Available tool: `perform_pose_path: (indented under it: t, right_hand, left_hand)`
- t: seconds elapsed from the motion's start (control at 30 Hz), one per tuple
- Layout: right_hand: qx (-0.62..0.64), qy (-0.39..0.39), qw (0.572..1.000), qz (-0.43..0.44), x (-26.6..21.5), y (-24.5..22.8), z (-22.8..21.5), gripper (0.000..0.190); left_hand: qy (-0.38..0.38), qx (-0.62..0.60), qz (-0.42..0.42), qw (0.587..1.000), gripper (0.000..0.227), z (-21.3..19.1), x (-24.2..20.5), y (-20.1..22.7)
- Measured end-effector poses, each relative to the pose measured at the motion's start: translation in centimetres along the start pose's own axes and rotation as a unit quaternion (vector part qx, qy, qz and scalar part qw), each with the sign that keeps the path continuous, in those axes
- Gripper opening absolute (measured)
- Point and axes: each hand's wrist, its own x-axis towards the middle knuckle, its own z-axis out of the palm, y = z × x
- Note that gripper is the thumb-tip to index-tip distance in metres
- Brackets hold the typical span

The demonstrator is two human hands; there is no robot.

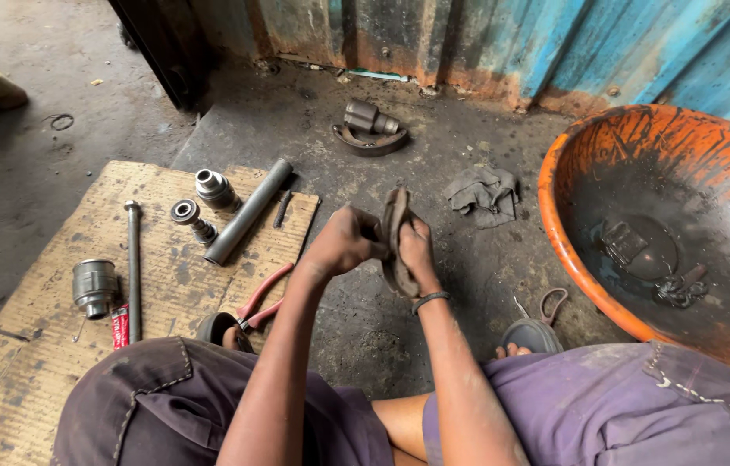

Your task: The person assembles brake shoes by fitting and connecting the curved shoe components together by hand.

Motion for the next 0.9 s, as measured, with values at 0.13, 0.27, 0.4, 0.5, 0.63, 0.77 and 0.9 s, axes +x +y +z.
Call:
perform_pose_path:
  t: [0.13, 0.27, 0.4, 0.5, 0.63, 0.77, 0.9]
  right_hand:
    - [-0.035, 0.043, 0.996, 0.067, 0.1, -0.7, -0.2, 0.034]
    - [-0.057, 0.055, 0.997, 0.019, 0.9, 0.4, -0.9, 0.032]
    - [0.005, 0.076, 0.993, 0.085, 0.1, -0.6, -0.2, 0.032]
    - [-0.03, 0.055, 0.997, 0.047, -0.1, -1.0, -0.1, 0.031]
    - [-0.076, 0.041, 0.996, 0.037, -0.2, -0.2, -0.5, 0.03]
    - [-0.044, 0.027, 0.999, 0.003, -0.4, -0.6, 0.3, 0.03]
    - [-0.018, 0.062, 0.998, -0.003, -0.6, -2.4, 0.9, 0.03]
  left_hand:
    - [0.044, -0.001, -0.045, 0.998, 0.01, -0.5, -0.2, -0.7]
    - [0.137, -0.121, 0.004, 0.983, 0.01, -0.1, 0.3, -0.7]
    - [0.194, -0.106, 0.023, 0.975, 0.013, 0.4, 0.0, 0.3]
    - [0.204, -0.071, 0.03, 0.976, 0.015, 1.6, -0.3, 1.5]
    - [0.28, 0.076, 0.128, 0.948, 0.015, 2.2, -1.4, 2.8]
    - [0.277, 0.12, 0.164, 0.939, 0.013, 2.0, -1.6, 3.3]
    - [0.18, 0.089, 0.102, 0.974, 0.013, 1.9, -1.6, 2.4]
